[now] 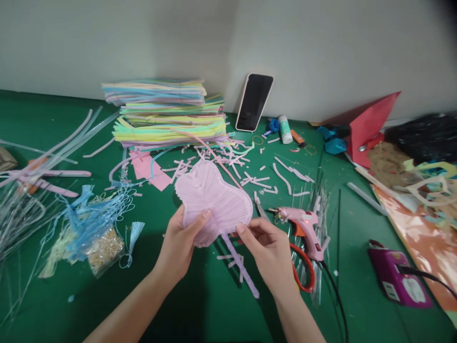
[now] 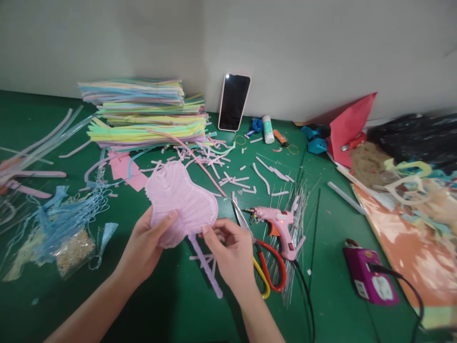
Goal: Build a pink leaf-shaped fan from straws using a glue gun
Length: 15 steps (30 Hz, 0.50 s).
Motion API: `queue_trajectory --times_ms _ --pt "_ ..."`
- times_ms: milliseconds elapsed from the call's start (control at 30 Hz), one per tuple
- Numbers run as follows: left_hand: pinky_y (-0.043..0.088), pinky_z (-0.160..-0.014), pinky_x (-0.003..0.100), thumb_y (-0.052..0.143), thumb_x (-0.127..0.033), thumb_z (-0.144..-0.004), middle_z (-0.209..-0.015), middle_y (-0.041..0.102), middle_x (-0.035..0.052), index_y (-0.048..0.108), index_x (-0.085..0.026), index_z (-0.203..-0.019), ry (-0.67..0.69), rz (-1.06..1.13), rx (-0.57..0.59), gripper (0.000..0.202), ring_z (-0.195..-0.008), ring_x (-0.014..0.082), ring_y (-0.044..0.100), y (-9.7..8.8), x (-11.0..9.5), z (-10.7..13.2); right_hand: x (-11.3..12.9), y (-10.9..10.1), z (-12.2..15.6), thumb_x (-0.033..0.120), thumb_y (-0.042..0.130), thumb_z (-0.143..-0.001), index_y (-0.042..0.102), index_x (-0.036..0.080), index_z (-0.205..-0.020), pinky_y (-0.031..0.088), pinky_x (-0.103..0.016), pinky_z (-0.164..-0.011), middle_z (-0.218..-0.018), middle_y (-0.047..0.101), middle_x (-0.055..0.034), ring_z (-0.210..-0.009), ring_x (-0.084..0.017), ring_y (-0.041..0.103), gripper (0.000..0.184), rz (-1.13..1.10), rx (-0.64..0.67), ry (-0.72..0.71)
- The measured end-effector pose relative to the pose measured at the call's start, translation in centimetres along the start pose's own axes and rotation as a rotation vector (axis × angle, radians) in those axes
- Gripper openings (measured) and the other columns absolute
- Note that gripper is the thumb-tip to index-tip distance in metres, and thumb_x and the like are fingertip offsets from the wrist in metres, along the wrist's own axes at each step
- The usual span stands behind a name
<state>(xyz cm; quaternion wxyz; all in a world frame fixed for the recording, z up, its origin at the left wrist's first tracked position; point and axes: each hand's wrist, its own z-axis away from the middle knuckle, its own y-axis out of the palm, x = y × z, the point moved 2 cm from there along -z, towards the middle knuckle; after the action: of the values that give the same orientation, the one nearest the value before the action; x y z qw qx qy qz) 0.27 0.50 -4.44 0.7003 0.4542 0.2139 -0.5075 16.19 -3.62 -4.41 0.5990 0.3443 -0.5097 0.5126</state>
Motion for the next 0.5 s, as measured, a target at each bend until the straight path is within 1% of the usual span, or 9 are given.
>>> queue_trajectory --times_ms 67,133,200,233,333,500 --pt "0.051 -0.085 0.03 0.071 -0.028 -0.081 -0.11 0.07 0.0048 0.059 -0.022 -0.118 -0.008 -0.008 -0.002 0.039 -0.096 0.0189 0.066 -0.1 -0.1 -0.1 0.0 -0.2 0.0 0.037 0.068 -0.08 0.065 0.018 -0.071 0.051 -0.023 -0.056 -0.065 0.066 -0.0016 -0.06 -0.014 0.061 0.021 0.009 0.031 -0.012" --pt "0.051 -0.084 0.03 0.072 -0.028 -0.079 -0.107 0.071 0.0053 0.061 -0.02 -0.115 -0.004 -0.021 -0.009 0.038 -0.093 0.019 0.066 -0.3 -0.1 -0.1 0.0 -0.5 0.0 0.039 0.066 -0.082 0.067 0.018 -0.076 0.053 -0.024 -0.058 -0.069 0.067 -0.0023 -0.064 -0.015 0.062 0.022 0.004 0.08 -0.026" --pt "0.051 -0.083 0.03 0.073 -0.029 -0.078 -0.104 0.072 0.0055 0.062 -0.019 -0.112 0.003 -0.035 -0.006 0.037 -0.09 0.019 0.067 -0.4 -0.1 -0.1 0.1 -0.9 -0.1 0.042 0.065 -0.083 0.069 0.018 -0.082 0.055 -0.025 -0.062 -0.073 0.069 -0.0031 -0.068 -0.016 0.065 0.024 0.013 0.085 -0.028" --pt "0.051 -0.083 0.03 0.073 -0.029 -0.078 -0.103 0.072 0.0055 0.062 -0.019 -0.111 0.006 -0.042 -0.002 0.036 -0.089 0.0191 0.067 -0.4 -0.1 -0.1 0.2 -1.1 -0.2 0.043 0.065 -0.082 0.069 0.018 -0.083 0.055 -0.026 -0.062 -0.074 0.07 -0.0032 -0.069 -0.017 0.065 0.026 0.023 0.065 -0.025" --pt "0.051 -0.083 0.031 0.074 -0.029 -0.077 -0.102 0.072 0.0054 0.063 -0.02 -0.11 0.002 -0.061 0.017 0.035 -0.089 0.0194 0.067 -0.3 -0.1 0.0 0.4 -1.3 -0.3 0.044 0.068 -0.08 0.068 0.018 -0.074 0.053 -0.024 -0.056 -0.066 0.068 -0.0017 -0.06 -0.016 0.064 0.027 0.057 -0.023 -0.013" --pt "0.051 -0.083 0.032 0.073 -0.03 -0.078 -0.1 0.072 0.0046 0.063 -0.019 -0.107 -0.008 -0.093 0.023 0.033 -0.088 0.0191 0.066 -0.2 -0.1 0.1 0.6 -0.8 -0.3 0.044 0.069 -0.078 0.063 0.018 -0.061 0.05 -0.023 -0.05 -0.053 0.063 0.0004 -0.051 -0.014 0.061 0.031 0.034 -0.08 -0.006"
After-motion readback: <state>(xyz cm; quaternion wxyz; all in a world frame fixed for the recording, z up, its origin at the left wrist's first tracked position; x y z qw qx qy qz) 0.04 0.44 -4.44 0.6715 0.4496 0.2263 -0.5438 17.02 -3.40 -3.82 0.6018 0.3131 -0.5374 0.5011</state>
